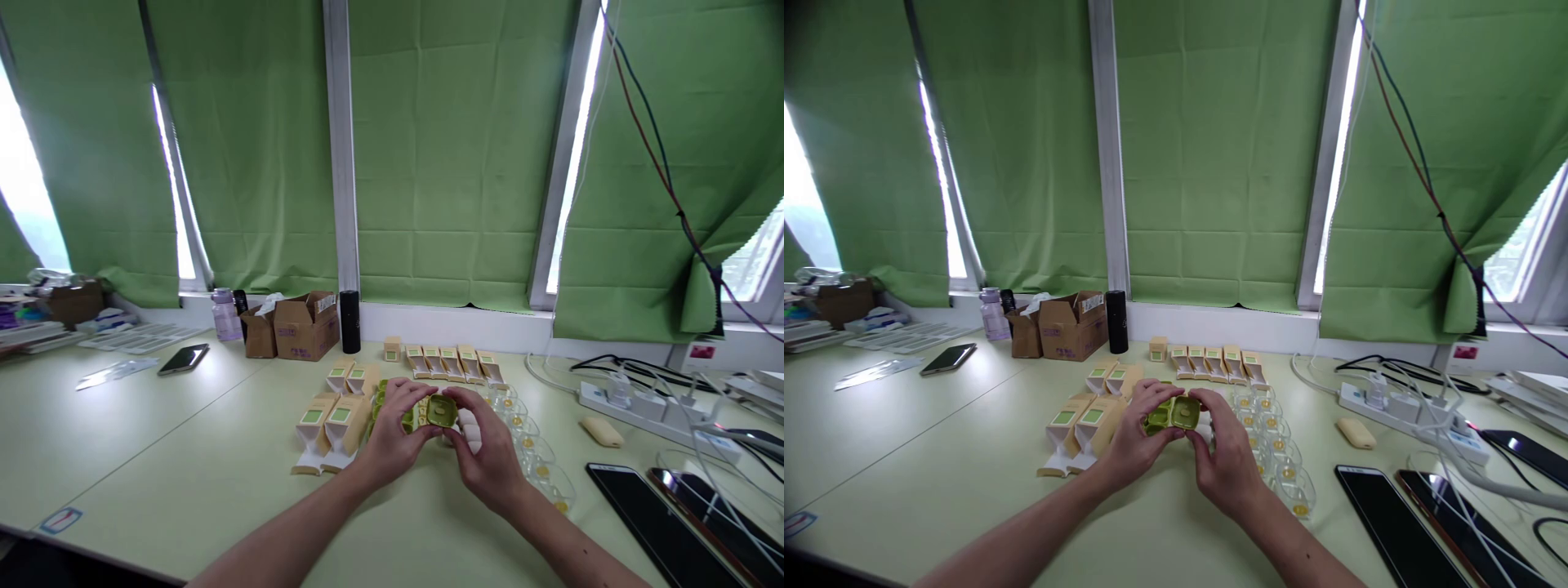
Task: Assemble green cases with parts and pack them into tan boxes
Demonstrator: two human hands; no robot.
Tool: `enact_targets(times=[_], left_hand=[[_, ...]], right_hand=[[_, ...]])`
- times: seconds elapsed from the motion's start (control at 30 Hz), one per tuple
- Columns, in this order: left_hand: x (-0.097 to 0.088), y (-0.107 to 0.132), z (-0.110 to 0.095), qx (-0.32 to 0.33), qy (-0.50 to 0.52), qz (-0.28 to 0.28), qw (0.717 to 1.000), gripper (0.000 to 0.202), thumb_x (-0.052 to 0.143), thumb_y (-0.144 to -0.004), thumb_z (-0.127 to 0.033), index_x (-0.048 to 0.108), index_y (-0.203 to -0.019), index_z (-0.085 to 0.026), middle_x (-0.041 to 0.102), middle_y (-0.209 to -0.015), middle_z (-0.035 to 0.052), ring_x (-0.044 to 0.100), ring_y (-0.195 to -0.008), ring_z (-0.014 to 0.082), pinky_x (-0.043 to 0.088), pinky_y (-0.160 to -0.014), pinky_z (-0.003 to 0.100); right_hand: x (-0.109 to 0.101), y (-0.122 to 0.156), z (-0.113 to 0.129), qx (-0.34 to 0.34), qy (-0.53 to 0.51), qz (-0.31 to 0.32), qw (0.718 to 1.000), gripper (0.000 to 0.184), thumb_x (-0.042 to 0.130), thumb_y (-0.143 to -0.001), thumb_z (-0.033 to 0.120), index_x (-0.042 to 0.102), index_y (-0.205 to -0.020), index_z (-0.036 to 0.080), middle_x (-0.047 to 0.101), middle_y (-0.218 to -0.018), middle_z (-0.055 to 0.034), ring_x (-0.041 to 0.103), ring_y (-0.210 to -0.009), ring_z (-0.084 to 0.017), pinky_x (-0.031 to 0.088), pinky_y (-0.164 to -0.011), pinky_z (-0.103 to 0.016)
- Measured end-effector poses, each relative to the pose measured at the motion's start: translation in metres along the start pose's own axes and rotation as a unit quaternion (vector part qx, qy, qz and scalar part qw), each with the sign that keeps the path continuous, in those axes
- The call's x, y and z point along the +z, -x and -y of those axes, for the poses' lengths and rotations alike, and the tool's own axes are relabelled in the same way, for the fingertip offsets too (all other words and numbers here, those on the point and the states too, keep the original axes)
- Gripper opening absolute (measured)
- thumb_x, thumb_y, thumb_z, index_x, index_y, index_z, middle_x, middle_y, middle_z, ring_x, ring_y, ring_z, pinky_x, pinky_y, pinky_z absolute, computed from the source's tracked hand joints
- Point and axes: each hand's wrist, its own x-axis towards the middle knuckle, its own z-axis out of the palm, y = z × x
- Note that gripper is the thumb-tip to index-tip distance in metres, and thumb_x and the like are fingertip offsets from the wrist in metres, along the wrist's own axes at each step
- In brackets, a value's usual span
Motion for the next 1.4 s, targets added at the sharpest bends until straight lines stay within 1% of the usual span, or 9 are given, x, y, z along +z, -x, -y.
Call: enact_targets(times=[0.2,0.3,0.4,0.5,0.6,0.8,1.0,1.13,1.4], left_hand=[[0.002,0.001,0.002,0.009,-0.030,-0.015,0.999,0.047,0.091,-0.080,-0.016,0.073,-0.123,-0.024,0.075,-0.115,0.0091,0.058,-0.118,0.0306,0.051,-0.103,0.048],[0.002,0.002,0.002,0.027,-0.058,-0.027,0.998,0.046,0.089,-0.079,-0.013,0.073,-0.121,-0.023,0.075,-0.114,0.0097,0.058,-0.117,0.0313,0.051,-0.103,0.049],[0.002,0.003,-0.002,0.054,-0.086,-0.029,0.994,0.048,0.088,-0.077,-0.009,0.073,-0.121,-0.022,0.075,-0.114,0.0096,0.059,-0.116,0.0310,0.051,-0.102,0.049],[0.002,0.005,-0.006,0.076,-0.106,-0.021,0.991,0.049,0.084,-0.079,-0.005,0.072,-0.123,-0.022,0.075,-0.115,0.0098,0.059,-0.116,0.0306,0.052,-0.102,0.048],[0.003,0.007,-0.007,0.100,-0.119,-0.012,0.988,0.049,0.079,-0.081,-0.002,0.070,-0.125,-0.022,0.074,-0.117,0.0101,0.059,-0.118,0.0306,0.052,-0.103,0.048],[0.005,0.010,-0.005,0.122,-0.134,-0.011,0.983,0.049,0.075,-0.083,-0.003,0.069,-0.128,-0.023,0.074,-0.118,0.0097,0.059,-0.117,0.0304,0.053,-0.102,0.049],[0.005,0.010,-0.004,0.124,-0.138,-0.005,0.983,0.048,0.072,-0.085,-0.002,0.068,-0.128,-0.023,0.074,-0.118,0.0096,0.059,-0.116,0.0295,0.053,-0.102,0.049],[0.005,0.010,-0.005,0.125,-0.145,-0.005,0.982,0.049,0.073,-0.084,-0.002,0.069,-0.128,-0.023,0.075,-0.118,0.0092,0.059,-0.116,0.0294,0.054,-0.102,0.048],[0.004,0.009,-0.007,0.120,-0.157,-0.023,0.980,0.047,0.073,-0.085,-0.003,0.071,-0.127,-0.024,0.076,-0.118,0.0091,0.060,-0.117,0.0289,0.054,-0.102,0.046]], right_hand=[[-0.004,-0.002,0.003,-0.034,0.022,0.016,0.999,0.049,0.057,-0.096,0.008,0.056,-0.142,0.025,0.066,-0.135,-0.0139,0.064,-0.128,-0.029,0.059,-0.106,-0.048],[-0.005,-0.003,0.003,-0.056,0.042,-0.009,0.998,0.043,0.058,-0.097,0.007,0.064,-0.135,0.025,0.063,-0.127,-0.0136,0.064,-0.119,-0.027,0.061,-0.098,-0.046],[-0.005,-0.006,0.003,-0.088,0.067,-0.039,0.993,0.036,0.060,-0.096,0.004,0.071,-0.124,0.025,0.060,-0.111,-0.0106,0.062,-0.104,-0.025,0.060,-0.085,-0.042],[-0.005,-0.008,0.004,-0.109,0.105,-0.040,0.988,0.030,0.062,-0.095,0.002,0.074,-0.115,0.022,0.057,-0.098,-0.0081,0.058,-0.095,-0.024,0.056,-0.077,-0.040],[-0.005,-0.009,0.006,-0.112,0.139,-0.030,0.984,0.025,0.063,-0.095,0.003,0.075,-0.108,0.020,0.057,-0.094,-0.0078,0.054,-0.091,-0.024,0.053,-0.074,-0.039],[-0.005,-0.008,0.008,-0.111,0.170,-0.037,0.978,0.021,0.063,-0.096,0.003,0.075,-0.096,0.020,0.059,-0.092,-0.0072,0.052,-0.090,-0.023,0.049,-0.073,-0.037],[-0.003,-0.008,0.008,-0.110,0.175,-0.043,0.977,0.019,0.061,-0.096,0.004,0.072,-0.095,0.019,0.060,-0.090,-0.0074,0.052,-0.089,-0.024,0.047,-0.073,-0.038],[-0.003,-0.009,0.008,-0.108,0.174,-0.037,0.978,0.020,0.060,-0.096,0.004,0.071,-0.093,0.021,0.060,-0.084,-0.0062,0.052,-0.086,-0.024,0.046,-0.071,-0.038],[-0.002,-0.006,0.007,-0.113,0.172,-0.032,0.978,0.021,0.058,-0.099,0.005,0.066,-0.089,0.022,0.058,-0.078,-0.0045,0.048,-0.080,-0.022,0.040,-0.068,-0.038]])
